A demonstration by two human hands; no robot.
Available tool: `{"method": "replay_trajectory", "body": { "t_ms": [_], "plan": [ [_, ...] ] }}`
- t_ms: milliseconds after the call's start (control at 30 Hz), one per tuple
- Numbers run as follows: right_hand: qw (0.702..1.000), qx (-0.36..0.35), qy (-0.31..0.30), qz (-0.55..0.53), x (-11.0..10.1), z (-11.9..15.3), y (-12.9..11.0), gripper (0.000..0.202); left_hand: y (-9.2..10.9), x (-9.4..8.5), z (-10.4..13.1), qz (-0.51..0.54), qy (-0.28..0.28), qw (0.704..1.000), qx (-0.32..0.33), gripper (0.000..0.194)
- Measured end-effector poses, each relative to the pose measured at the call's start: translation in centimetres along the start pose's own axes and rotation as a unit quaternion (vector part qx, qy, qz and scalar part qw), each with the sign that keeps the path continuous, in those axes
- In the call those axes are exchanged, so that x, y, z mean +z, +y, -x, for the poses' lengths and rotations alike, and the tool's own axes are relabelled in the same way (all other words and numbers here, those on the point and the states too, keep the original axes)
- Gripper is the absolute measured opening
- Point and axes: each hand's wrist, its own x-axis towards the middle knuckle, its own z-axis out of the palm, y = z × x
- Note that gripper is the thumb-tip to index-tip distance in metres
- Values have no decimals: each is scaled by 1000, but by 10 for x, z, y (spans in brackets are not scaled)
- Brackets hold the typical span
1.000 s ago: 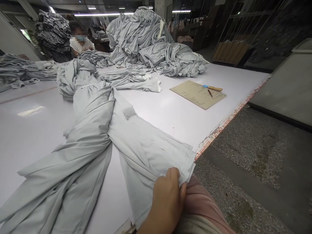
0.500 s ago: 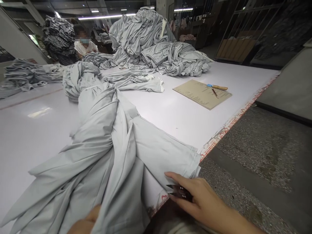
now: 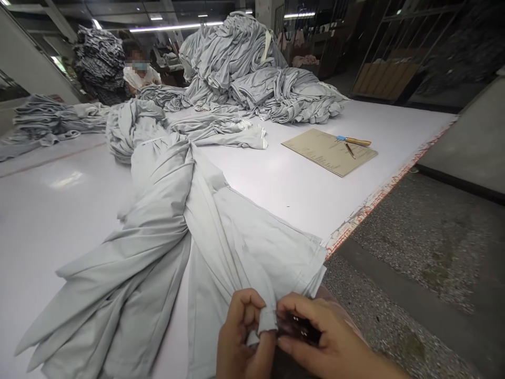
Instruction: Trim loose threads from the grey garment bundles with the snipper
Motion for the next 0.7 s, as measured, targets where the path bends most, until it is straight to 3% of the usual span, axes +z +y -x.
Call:
{"method": "replay_trajectory", "body": {
  "t_ms": [500, 700],
  "plan": [
    [987, -69, 70, 128, 3, 12, 9, 27, -1, 5, 0, 51, 7, 999, -14, 17],
    [988, -86, 98, 78, 9, 6, 9, 12, -8, 3, -2, 44, 12, 999, -4, 17]
  ]
}}
